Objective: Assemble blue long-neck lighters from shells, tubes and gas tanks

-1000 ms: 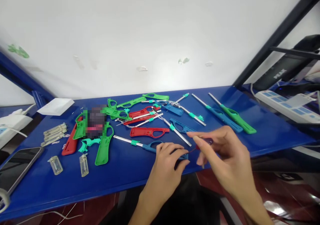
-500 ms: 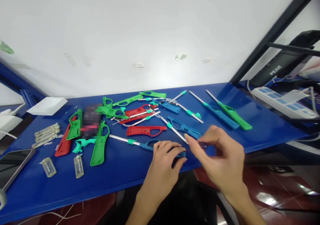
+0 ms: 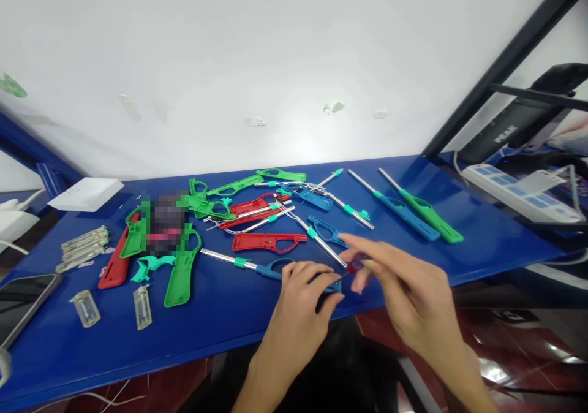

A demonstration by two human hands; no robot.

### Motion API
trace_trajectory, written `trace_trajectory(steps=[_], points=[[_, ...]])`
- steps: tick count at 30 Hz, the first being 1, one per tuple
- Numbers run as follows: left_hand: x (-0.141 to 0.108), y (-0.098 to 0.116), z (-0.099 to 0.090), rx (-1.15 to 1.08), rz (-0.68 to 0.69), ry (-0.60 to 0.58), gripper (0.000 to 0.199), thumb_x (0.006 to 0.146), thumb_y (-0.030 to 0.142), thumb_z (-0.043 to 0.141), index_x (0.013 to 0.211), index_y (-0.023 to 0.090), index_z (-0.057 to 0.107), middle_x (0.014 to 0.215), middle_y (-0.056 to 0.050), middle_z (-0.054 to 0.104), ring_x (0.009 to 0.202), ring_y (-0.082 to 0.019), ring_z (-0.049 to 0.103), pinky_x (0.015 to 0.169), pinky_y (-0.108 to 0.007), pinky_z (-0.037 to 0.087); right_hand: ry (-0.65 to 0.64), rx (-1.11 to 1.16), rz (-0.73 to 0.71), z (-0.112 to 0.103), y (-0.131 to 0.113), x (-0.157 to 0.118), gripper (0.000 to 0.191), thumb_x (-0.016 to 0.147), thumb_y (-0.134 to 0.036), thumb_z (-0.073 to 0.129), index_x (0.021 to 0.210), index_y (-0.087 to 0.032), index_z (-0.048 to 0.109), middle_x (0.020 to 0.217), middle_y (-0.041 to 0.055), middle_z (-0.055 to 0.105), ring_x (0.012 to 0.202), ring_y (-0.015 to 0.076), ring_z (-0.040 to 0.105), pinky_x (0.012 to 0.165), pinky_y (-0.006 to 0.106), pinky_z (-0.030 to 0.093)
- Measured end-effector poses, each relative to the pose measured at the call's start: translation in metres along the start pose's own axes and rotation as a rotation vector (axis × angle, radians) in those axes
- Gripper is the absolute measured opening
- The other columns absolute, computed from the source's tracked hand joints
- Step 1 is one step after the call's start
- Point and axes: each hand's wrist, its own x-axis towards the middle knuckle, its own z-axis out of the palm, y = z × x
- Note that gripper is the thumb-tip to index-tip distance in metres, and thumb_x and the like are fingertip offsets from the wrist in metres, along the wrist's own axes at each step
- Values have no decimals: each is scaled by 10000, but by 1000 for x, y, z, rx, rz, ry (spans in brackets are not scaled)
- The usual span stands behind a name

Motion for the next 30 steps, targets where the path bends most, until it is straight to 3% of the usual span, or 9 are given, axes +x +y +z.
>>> trace_trajectory(steps=[6, 9, 12, 16, 19, 21, 24, 27, 30], points=[[0, 1, 0, 11, 1, 19, 260, 957, 119, 779, 1174, 256, 742, 1222, -23, 770, 1172, -252, 673, 1087, -497, 425, 182, -136, -25, 4, 1, 2, 264, 929, -95, 755, 1108, -285, 792, 928, -13, 817, 731, 159, 747, 733, 301, 604], [0, 2, -1, 12, 1, 19, 271, 955, 114, 779, 1183, 257, 746, 1220, -18, 770, 1167, -250, 675, 1079, -492, 428, 244, -103, 20, 8, 4, 0, 149, 879, -173, 845, 944, -252, 738, 738, -19, 720, 625, 153, 664, 613, 302, 550], [0, 2, -1, 10, 3, 15, 272, 956, 111, 776, 1182, 258, 748, 1208, -13, 772, 1159, -245, 678, 1077, -482, 425, 262, 14, 112, 15, 3, 0, 209, 927, -224, 807, 845, -244, 616, 719, -28, 659, 538, 119, 589, 490, 267, 488], [1, 2, -2, 6, 7, 9, 256, 959, 76, 752, 1149, 249, 745, 1216, -7, 771, 1176, -239, 675, 1074, -470, 419, 88, 229, 259, 19, -3, 3, 37, 1071, -268, 620, 1090, -244, 640, 945, -8, 779, 388, 60, 575, 393, 209, 513], [1, 3, -2, 2, 7, 4, 239, 966, 51, 724, 1124, 230, 742, 1200, -9, 774, 1179, -239, 677, 1060, -462, 421, -48, 347, 282, 13, -7, 4, 226, 1115, -308, 520, 1275, -276, 676, 1099, 27, 814, 505, 107, 713, 507, 241, 639], [1, 3, -2, 1, 5, 5, 224, 975, 65, 722, 1126, 229, 744, 1189, -10, 772, 1176, -239, 675, 1061, -463, 417, -65, 371, 289, 8, -8, 3, 258, 1117, -318, 511, 1244, -284, 733, 1015, 17, 822, 549, 122, 739, 540, 241, 653], [0, 3, -2, 3, 5, 8, 237, 978, 93, 739, 1162, 242, 743, 1206, -9, 764, 1169, -236, 669, 1065, -463, 412, 25, 331, 326, 4, -8, 2, 184, 1069, -284, 618, 1120, -266, 795, 829, -2, 793, 530, 110, 710, 536, 205, 624], [0, 3, -2, 4, 9, 8, 248, 972, 106, 755, 1179, 242, 739, 1214, -10, 762, 1154, -233, 668, 1063, -463, 410, 184, 282, 370, 10, -8, 5, 66, 952, -243, 792, 1007, -237, 756, 879, 0, 787, 510, 89, 676, 508, 192, 593], [0, 3, -1, 5, 14, 5, 241, 973, 119, 761, 1183, 235, 738, 1217, -14, 762, 1160, -236, 664, 1068, -469, 402, 298, 283, 397, 20, -9, 7, 294, 873, -250, 873, 865, -237, 579, 804, -63, 691, 442, 72, 617, 425, 193, 537]])
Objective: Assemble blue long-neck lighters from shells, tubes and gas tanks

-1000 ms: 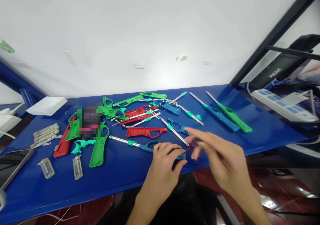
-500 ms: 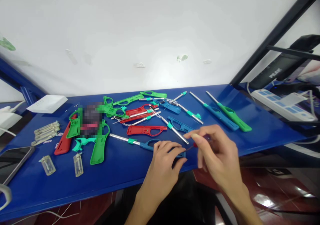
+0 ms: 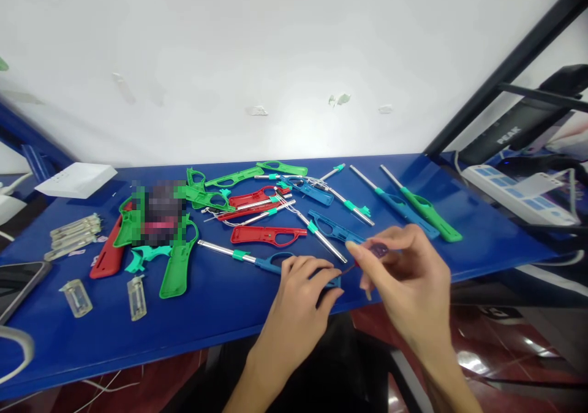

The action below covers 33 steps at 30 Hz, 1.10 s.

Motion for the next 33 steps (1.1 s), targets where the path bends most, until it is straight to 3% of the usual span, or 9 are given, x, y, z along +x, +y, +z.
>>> trace_trajectory(steps=[3, 8, 11, 15, 18, 23, 28, 30, 33], points=[[0, 0, 0, -4, 6, -11, 248, 998, 120, 727, 1217, 238, 729, 1229, -17, 760, 1173, -234, 658, 1066, -467, 400, -24, 9, 35, 3, -1, -3, 381, 888, -276, 864, 850, -246, 486, 865, -63, 714, 416, 63, 594, 399, 200, 520], [-1, 1, -2, -10, 10, -27, 212, 1015, 122, 701, 1193, 235, 724, 1234, -11, 757, 1180, -228, 655, 1058, -459, 399, -251, 10, 70, -7, -6, -6, 212, 1065, -315, 643, 1273, -343, 614, 1029, -29, 769, 552, 80, 685, 578, 231, 642], [0, 0, -2, -11, 13, -26, 182, 1024, 129, 691, 1173, 227, 725, 1220, -11, 757, 1179, -225, 658, 1060, -457, 397, -377, 21, 41, -12, -8, -4, 277, 1130, -337, 492, 1288, -374, 716, 1104, -11, 773, 636, 82, 733, 617, 209, 653], [0, -2, 0, 0, 17, -16, 210, 1020, 161, 712, 1218, 230, 728, 1231, -23, 755, 1171, -234, 659, 1067, -468, 399, -120, -79, 26, -11, -6, -4, 64, 987, -329, 755, 1021, -276, 770, 955, -6, 796, 621, 102, 718, 592, 197, 633], [-1, -2, 0, 5, 25, -11, 248, 1003, 158, 734, 1240, 232, 729, 1231, -26, 755, 1163, -236, 663, 1076, -472, 404, 14, -112, 15, -8, -3, -7, 262, 841, -325, 902, 848, -241, 654, 812, -29, 721, 627, 120, 693, 538, 196, 595], [-1, -3, 0, 13, 37, 0, 237, 1002, 163, 737, 1227, 237, 733, 1228, -27, 761, 1164, -238, 666, 1069, -471, 415, -37, -132, 29, -11, -3, -9, 201, 922, -343, 823, 1010, -267, 660, 861, -44, 673, 547, 93, 647, 489, 196, 570], [-1, -2, 2, 14, 40, 13, 240, 987, 149, 753, 1210, 236, 737, 1220, -19, 764, 1160, -228, 671, 1077, -463, 413, -302, -205, -55, -25, -9, -8, 177, 1089, -332, 568, 1133, -323, 740, 1209, 8, 761, 629, 64, 666, 618, 176, 608], [-1, -2, 2, 12, 38, 12, 241, 987, 147, 753, 1209, 240, 737, 1220, -18, 763, 1160, -227, 671, 1072, -462, 415, -279, -187, -33, -26, -11, -9, 148, 1076, -333, 604, 1062, -304, 749, 1185, 3, 792, 574, 57, 635, 593, 177, 595], [-1, -3, 2, 11, 34, 16, 233, 984, 140, 754, 1195, 237, 739, 1210, -20, 762, 1153, -233, 670, 1065, -472, 409, -106, -227, 24, -20, -13, -11, 100, 953, -352, 799, 916, -266, 761, 937, -17, 810, 525, 71, 622, 533, 172, 568]])
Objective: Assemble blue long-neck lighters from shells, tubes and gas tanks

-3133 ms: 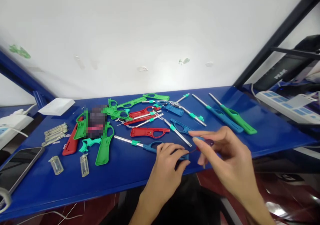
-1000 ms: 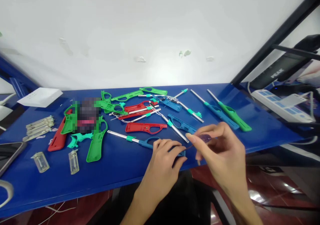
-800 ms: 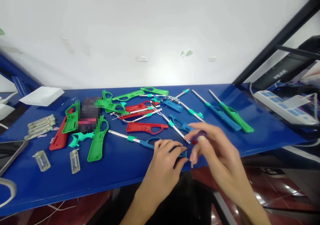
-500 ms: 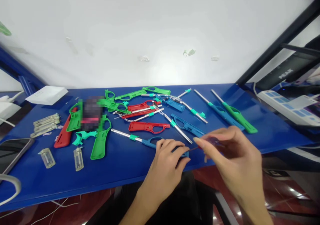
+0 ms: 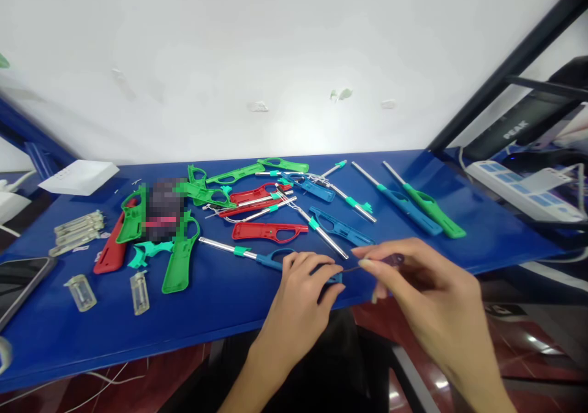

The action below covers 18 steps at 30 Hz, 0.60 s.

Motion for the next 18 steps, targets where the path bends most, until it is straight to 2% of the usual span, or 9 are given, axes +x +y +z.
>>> trace_trajectory(steps=[2, 4, 6, 9, 11, 16, 18], points=[[0, -1, 0, 2, -1, 2, 231, 978, 130, 758, 1183, 233, 740, 1207, -22, 762, 1151, -238, 668, 1065, -479, 403, 86, -25, 23, 6, 0, 1, 160, 866, -345, 888, 892, -256, 757, 851, -27, 789, 543, 90, 657, 530, 172, 573], [1, -2, 1, 4, 2, 3, 238, 971, 121, 764, 1180, 231, 737, 1209, -22, 762, 1150, -239, 668, 1058, -473, 406, 88, -15, 1, 9, 1, 2, 145, 895, -346, 858, 974, -270, 762, 858, -35, 776, 569, 98, 682, 547, 181, 585], [1, -2, 1, 5, 5, 9, 228, 972, 125, 765, 1172, 229, 734, 1210, -20, 764, 1157, -236, 669, 1051, -463, 409, 2, 1, -54, 9, 4, 4, 134, 1009, -346, 716, 1126, -307, 768, 938, -34, 775, 601, 89, 692, 606, 196, 603], [1, -2, 2, 7, 6, 13, 204, 980, 140, 761, 1160, 231, 732, 1208, -15, 765, 1158, -231, 671, 1045, -456, 411, -126, -23, -153, 6, 7, 6, 280, 1105, -304, 532, 1270, -366, 751, 1043, -35, 785, 677, 78, 718, 734, 213, 621], [0, -2, 2, 7, 6, 14, 219, 976, 143, 769, 1170, 236, 731, 1207, -13, 765, 1155, -229, 671, 1043, -455, 413, -99, -65, -174, 3, 8, 7, 271, 1105, -285, 540, 1219, -370, 770, 995, -52, 796, 688, 76, 725, 751, 203, 612], [0, -1, 0, 2, 2, 10, 221, 978, 150, 768, 1179, 234, 730, 1210, -21, 767, 1141, -231, 674, 1048, -465, 420, 106, -138, -109, 2, 7, 8, 92, 1010, -312, 732, 1085, -306, 785, 958, -34, 800, 686, 107, 732, 702, 227, 604], [0, 0, 0, -1, 2, 8, 220, 983, 148, 761, 1182, 236, 730, 1213, -23, 767, 1147, -234, 672, 1052, -472, 420, 144, -145, -100, 4, 8, 8, 129, 931, -348, 828, 1018, -275, 767, 886, -22, 764, 677, 131, 709, 656, 255, 599]])
